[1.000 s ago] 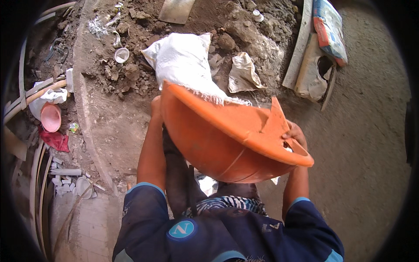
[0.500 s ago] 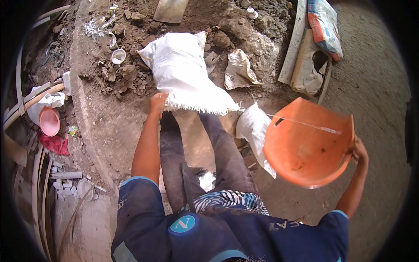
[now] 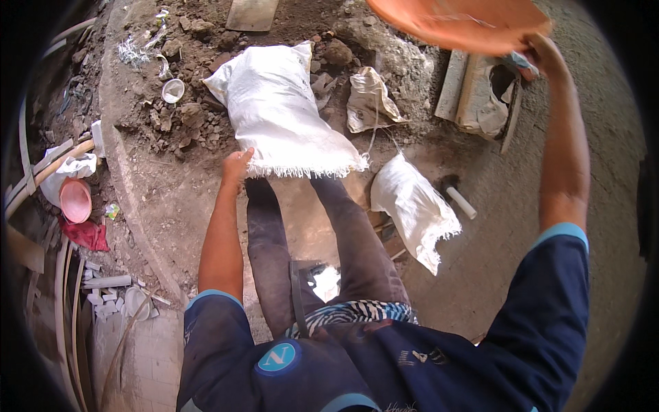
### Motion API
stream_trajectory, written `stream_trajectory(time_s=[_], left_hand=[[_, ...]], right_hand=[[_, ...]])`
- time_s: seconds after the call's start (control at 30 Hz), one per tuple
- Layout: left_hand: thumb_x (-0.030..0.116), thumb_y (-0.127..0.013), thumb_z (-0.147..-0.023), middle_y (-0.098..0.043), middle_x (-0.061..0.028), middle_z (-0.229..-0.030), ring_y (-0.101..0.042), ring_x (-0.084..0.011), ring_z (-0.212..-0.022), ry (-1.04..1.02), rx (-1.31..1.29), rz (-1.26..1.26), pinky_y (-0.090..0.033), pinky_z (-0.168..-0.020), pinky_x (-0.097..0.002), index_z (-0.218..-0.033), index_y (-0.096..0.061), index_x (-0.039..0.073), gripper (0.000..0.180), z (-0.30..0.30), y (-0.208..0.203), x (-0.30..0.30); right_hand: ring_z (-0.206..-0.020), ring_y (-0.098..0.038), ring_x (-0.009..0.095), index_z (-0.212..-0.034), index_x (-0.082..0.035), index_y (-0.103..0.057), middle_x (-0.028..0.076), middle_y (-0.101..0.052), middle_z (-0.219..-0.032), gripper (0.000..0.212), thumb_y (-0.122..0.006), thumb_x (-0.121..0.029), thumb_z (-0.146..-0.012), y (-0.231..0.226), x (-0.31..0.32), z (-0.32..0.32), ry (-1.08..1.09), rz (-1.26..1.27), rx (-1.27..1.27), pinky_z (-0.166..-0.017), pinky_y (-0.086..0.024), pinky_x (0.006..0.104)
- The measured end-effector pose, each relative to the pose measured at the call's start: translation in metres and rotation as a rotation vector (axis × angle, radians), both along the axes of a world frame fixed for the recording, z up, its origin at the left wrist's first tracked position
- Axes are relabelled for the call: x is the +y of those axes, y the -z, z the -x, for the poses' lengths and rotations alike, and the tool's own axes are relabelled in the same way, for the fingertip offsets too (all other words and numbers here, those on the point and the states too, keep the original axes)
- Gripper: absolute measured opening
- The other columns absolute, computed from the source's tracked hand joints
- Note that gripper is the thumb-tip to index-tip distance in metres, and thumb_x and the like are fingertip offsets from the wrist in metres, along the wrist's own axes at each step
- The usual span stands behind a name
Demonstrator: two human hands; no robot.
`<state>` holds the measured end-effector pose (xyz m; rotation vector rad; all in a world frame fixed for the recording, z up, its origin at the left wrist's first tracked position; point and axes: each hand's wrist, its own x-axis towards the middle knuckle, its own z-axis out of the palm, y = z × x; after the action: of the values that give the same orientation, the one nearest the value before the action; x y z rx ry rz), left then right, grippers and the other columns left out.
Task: The person fills a plastic bucket with dirt by hand from a white bag, and later uses a spade to shovel loose dirt into the bucket.
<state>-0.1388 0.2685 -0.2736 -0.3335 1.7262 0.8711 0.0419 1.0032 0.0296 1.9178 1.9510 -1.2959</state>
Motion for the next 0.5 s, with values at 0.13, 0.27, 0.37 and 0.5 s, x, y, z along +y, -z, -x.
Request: stream_trajectory(time_s=[0.13,0.27,0.37,0.5], left_hand=[[0.031,-0.071,-0.084,-0.062,-0.0010,-0.071,-0.054,-0.0096,-0.061,-0.035,-0.011,0.032,-0.042,-0.057,-0.0266,-0.081,-0.066,0.001,0.031,0.004,-0.008,-0.008],[0.031,-0.071,-0.084,-0.061,-0.0006,-0.071,-0.054,-0.0092,-0.062,-0.091,-0.016,0.021,-0.042,-0.056,-0.0265,-0.079,-0.064,0.002,0.030,0.003,-0.009,-0.005],[0.030,-0.070,-0.085,-0.062,-0.0009,-0.073,-0.056,-0.0100,-0.063,-0.156,-0.054,0.002,-0.044,-0.057,-0.0265,-0.080,-0.064,0.001,0.030,0.002,-0.006,-0.008],[0.028,-0.068,-0.087,-0.064,-0.0031,-0.078,-0.060,-0.0126,-0.066,-0.339,-0.077,-0.016,-0.047,-0.061,-0.0275,-0.088,-0.064,-0.001,0.029,0.000,-0.010,-0.011]], right_hand=[[-0.099,-0.064,0.023,-0.137,-0.006,-0.043,0.020,-0.060,-0.119,0.052,-0.048,-0.038,-0.096,0.071,-0.134,0.045,-0.026,0.150,0.096,-0.082,-0.051,0.0315],[-0.105,-0.058,0.040,-0.129,-0.002,-0.051,0.021,-0.061,-0.118,0.083,-0.057,-0.068,-0.079,0.178,-0.279,0.005,-0.300,0.398,-0.305,-0.092,-0.045,0.0566],[-0.118,-0.050,0.043,-0.136,0.000,-0.044,0.029,-0.052,-0.127,0.102,-0.056,-0.079,-0.071,0.239,-0.382,-0.019,-0.148,0.774,-0.328,-0.093,-0.041,0.0588],[-0.100,-0.059,0.036,-0.124,0.000,-0.055,0.024,-0.059,-0.115,0.080,-0.065,-0.063,-0.076,0.273,-0.482,-0.022,-0.017,0.943,-0.022,-0.080,-0.048,0.0516]])
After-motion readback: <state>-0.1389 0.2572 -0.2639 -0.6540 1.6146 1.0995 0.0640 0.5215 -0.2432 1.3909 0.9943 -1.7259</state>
